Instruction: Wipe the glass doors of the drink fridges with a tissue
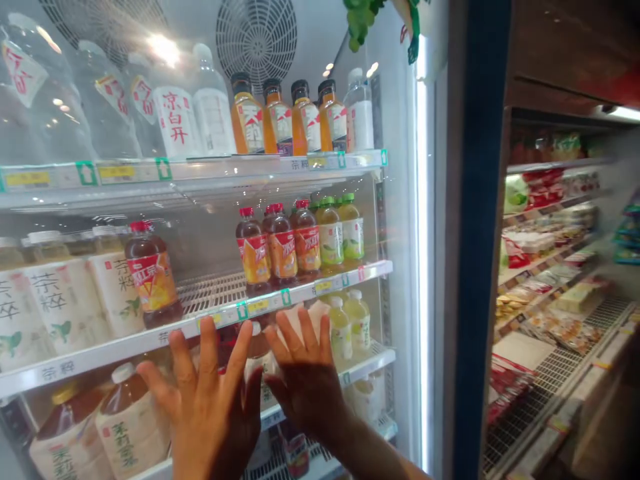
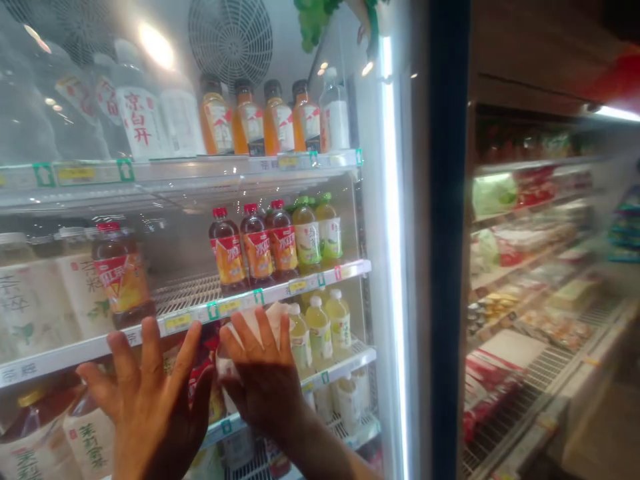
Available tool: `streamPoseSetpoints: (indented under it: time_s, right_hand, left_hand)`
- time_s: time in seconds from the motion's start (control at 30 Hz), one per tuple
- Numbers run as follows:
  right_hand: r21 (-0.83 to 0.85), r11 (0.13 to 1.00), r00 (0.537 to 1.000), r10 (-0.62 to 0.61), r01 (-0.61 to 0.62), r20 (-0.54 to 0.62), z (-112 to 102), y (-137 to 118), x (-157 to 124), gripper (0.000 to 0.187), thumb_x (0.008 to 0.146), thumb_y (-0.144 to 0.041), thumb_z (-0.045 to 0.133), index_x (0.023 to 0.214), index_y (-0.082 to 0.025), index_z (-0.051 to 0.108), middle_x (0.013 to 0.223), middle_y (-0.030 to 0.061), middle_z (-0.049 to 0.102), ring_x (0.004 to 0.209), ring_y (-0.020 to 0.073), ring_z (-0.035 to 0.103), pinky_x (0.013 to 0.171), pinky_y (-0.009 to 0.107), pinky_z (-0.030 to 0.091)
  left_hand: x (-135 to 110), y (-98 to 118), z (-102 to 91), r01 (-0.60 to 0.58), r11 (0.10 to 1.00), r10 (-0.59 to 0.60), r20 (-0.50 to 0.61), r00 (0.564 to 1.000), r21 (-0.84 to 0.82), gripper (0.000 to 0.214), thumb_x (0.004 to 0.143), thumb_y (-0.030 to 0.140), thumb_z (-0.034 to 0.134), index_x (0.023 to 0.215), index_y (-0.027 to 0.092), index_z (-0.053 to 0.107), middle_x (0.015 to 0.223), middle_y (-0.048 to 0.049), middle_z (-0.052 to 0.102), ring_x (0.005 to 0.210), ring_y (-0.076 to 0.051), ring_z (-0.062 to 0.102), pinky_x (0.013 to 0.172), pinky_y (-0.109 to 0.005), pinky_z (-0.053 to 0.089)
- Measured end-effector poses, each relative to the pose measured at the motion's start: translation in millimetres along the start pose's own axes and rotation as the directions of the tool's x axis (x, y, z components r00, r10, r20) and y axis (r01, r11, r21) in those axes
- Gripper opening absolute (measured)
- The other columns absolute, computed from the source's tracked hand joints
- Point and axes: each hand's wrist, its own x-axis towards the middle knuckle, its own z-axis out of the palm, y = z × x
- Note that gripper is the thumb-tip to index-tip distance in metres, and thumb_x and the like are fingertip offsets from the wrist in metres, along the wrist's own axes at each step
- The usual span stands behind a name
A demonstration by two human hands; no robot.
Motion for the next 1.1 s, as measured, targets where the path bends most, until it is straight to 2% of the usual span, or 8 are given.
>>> streamPoseSetpoints:
  time_s: [0.13, 0.2, 0.37, 0.53, 0.73, 0.9, 1.03, 1.1]
  right_hand:
    - [-0.027, 0.997, 0.997, 0.075, -0.076, -0.012, -11, 50, 5, 0.067, 0.104, -0.038, 0.045, 0.163, -0.011, 0.028, 0.172, 0.0105, 0.021, 0.161, 0.0366, 0.004, 0.129, 0.067, 0.008]
    - [-0.019, 0.997, 0.997, 0.075, -0.074, 0.01, -15, 68, -4, 0.071, 0.105, -0.038, 0.044, 0.165, -0.011, 0.018, 0.173, 0.0113, 0.019, 0.161, 0.0371, 0.002, 0.128, 0.069, 0.008]
    - [0.033, 0.999, 1.0, 0.001, -0.002, 0.022, -18, 97, -43, 0.069, 0.108, -0.038, 0.035, 0.167, -0.017, 0.006, 0.174, 0.0086, 0.013, 0.16, 0.0367, 0.005, 0.128, 0.069, 0.009]
    - [0.062, 0.998, 1.0, 0.009, -0.008, -0.015, -22, 127, -41, 0.076, 0.106, -0.04, 0.042, 0.167, -0.015, 0.003, 0.173, 0.0122, 0.014, 0.16, 0.0381, 0.0, 0.125, 0.074, 0.009]
    - [0.129, 0.992, 0.998, -0.009, 0.002, 0.056, -27, 130, -87, 0.072, 0.107, -0.038, 0.039, 0.167, -0.017, 0.006, 0.174, 0.004, 0.001, 0.161, 0.0319, -0.002, 0.129, 0.062, -0.002]
    - [0.168, 0.983, 0.992, 0.054, -0.073, 0.118, -28, 133, -98, 0.075, 0.106, -0.041, 0.04, 0.167, -0.019, 0.001, 0.173, 0.0081, 0.002, 0.159, 0.0354, -0.01, 0.124, 0.075, -0.003]
    - [0.213, 0.975, 0.994, 0.051, -0.07, 0.095, -24, 122, -117, 0.072, 0.105, -0.033, 0.04, 0.167, -0.018, 0.005, 0.173, 0.0009, -0.002, 0.16, 0.0285, -0.01, 0.126, 0.067, -0.006]
    - [0.236, 0.968, 0.994, 0.073, -0.089, 0.078, -24, 117, -119, 0.071, 0.105, -0.028, 0.04, 0.167, -0.021, 0.006, 0.173, -0.0014, 0.0, 0.16, 0.0287, -0.009, 0.127, 0.067, -0.006]
  left_hand:
    - [7, 40, 17.2, 0.043, 0.999, -0.043, -0.008, 0.999, 0.007, 0.079, 0.098, 0.037, 0.056, 0.164, 0.041, 0.012, 0.176, 0.0, -0.007, 0.162, -0.032, -0.012, 0.125, -0.068, -0.013]
    - [6, 59, 25.1, 0.056, 0.998, -0.056, 0.002, 0.998, 0.025, 0.079, 0.099, 0.035, 0.056, 0.164, 0.04, 0.012, 0.175, -0.0003, -0.007, 0.162, -0.031, -0.013, 0.125, -0.069, -0.012]
    - [-1, 99, 46.7, 0.091, 0.995, -0.091, -0.007, 0.996, 0.052, 0.081, 0.097, 0.034, 0.061, 0.164, 0.039, 0.016, 0.175, -0.0021, -0.003, 0.162, -0.033, -0.008, 0.126, -0.07, -0.008]
    - [2, 127, 62.5, 0.088, 0.994, -0.085, -0.036, 0.996, 0.072, 0.081, 0.095, 0.03, 0.062, 0.164, 0.034, 0.02, 0.175, -0.0034, -0.002, 0.162, -0.031, -0.009, 0.127, -0.064, -0.01]
    - [-16, 144, 76.0, 0.107, 0.988, -0.109, 0.018, 0.994, 0.113, 0.084, 0.094, 0.028, 0.061, 0.165, 0.033, 0.015, 0.175, -0.0028, -0.011, 0.161, -0.03, -0.016, 0.127, -0.064, -0.012]
    - [-35, 149, 81.6, 0.121, 0.984, -0.125, 0.018, 0.992, 0.129, 0.089, 0.094, 0.028, 0.062, 0.165, 0.035, 0.009, 0.174, 0.0007, -0.018, 0.159, -0.028, -0.022, 0.126, -0.06, -0.015]
    - [-45, 149, 77.5, 0.166, 0.974, -0.176, 0.054, 0.983, 0.152, 0.087, 0.096, 0.029, 0.058, 0.165, 0.036, 0.005, 0.173, 0.0021, -0.019, 0.16, -0.028, -0.021, 0.126, -0.061, -0.016]
    - [-50, 148, 74.4, 0.184, 0.97, -0.196, 0.064, 0.978, 0.16, 0.085, 0.097, 0.03, 0.055, 0.164, 0.037, 0.004, 0.173, 0.0024, -0.019, 0.16, -0.028, -0.021, 0.126, -0.061, -0.016]
